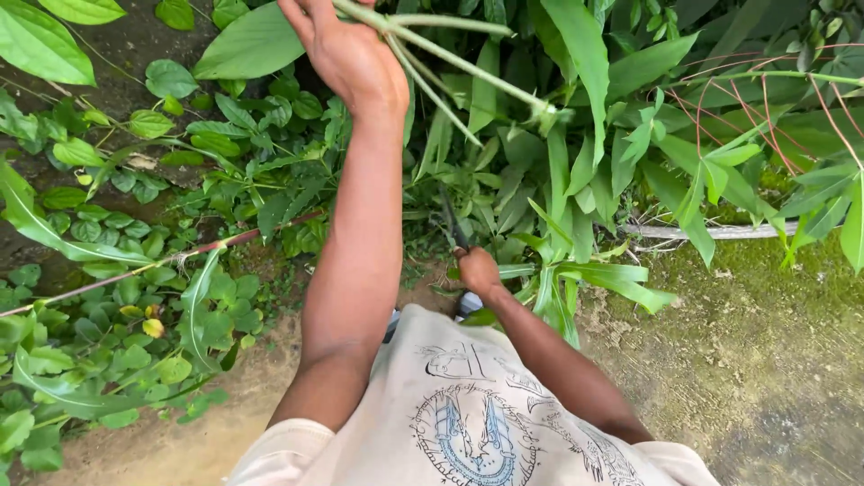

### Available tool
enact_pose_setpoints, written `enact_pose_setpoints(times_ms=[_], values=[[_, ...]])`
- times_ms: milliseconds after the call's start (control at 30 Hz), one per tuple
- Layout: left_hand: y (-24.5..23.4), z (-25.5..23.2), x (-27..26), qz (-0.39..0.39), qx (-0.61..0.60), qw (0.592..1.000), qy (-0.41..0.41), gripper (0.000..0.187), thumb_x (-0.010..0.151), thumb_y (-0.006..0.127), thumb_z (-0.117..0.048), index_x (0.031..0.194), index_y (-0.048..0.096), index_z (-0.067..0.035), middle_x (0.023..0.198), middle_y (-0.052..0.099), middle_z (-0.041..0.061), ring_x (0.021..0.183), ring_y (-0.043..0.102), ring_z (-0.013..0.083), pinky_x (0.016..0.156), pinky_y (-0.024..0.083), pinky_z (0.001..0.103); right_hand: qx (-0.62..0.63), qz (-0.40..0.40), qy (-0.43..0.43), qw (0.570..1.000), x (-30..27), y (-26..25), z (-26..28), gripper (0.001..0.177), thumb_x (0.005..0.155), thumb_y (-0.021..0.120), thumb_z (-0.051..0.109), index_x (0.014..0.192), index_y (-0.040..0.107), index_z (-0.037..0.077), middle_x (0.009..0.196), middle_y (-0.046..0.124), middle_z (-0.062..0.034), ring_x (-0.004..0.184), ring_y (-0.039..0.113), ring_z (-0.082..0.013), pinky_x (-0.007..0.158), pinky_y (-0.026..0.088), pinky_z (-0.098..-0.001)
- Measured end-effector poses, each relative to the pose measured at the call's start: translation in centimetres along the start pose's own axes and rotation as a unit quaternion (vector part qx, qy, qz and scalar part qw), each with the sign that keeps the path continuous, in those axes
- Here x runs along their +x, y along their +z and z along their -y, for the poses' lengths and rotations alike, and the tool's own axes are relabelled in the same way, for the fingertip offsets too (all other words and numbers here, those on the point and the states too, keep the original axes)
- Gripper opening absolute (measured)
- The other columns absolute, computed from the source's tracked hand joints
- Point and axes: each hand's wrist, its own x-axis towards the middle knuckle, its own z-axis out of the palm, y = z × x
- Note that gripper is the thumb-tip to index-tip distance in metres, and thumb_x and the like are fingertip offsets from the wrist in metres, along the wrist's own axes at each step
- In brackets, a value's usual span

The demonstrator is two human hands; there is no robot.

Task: Harvesting various leaves and stems from garden plants using a knife.

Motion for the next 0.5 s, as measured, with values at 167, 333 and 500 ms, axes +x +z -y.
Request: enact_pose_setpoints(times_ms=[167,333,500], values=[[-5.3,5.9,0.6,0.021,0.143,0.985,-0.094,0.052,0.112,0.054,-0.035,0.149,0.029,-0.008,0.124,0.046,0.016,0.111,0.049,0.0269,0.098,0.044,0.048,0.138,-0.026,0.052,0.989,-4.1,-3.6,2.8,0.043,0.101,0.052,0.042,0.094,0.066,0.002,0.073,0.066,-0.0178,0.069,0.064,-0.0342,0.066,0.047,-0.047],[-17.4,11.9,-3.2,-0.153,0.405,0.839,-0.331,0.092,0.083,0.06,-0.007,0.159,0.012,-0.02,0.159,0.038,0.013,0.145,0.039,0.0336,0.114,0.025,0.062,0.304,-0.018,0.077,0.949,-5.0,-3.3,1.9,0.036,0.103,0.053,0.038,0.092,0.06,0.005,0.059,0.056,-0.0066,0.045,0.049,-0.0192,0.043,0.039,-0.0377],[-31.8,12.8,-13.1,0.085,0.57,0.708,-0.409,0.015,0.085,0.072,-0.017,0.092,0.08,-0.008,0.098,0.08,0.01,0.09,0.072,0.0224,0.083,0.055,0.039,0.381,0.048,0.111,0.916,-6.9,-4.0,2.1,0.032,0.103,0.051,0.037,0.099,0.056,0.006,0.054,0.048,-0.0043,0.037,0.036,-0.0151,0.036,0.027,-0.0337]])
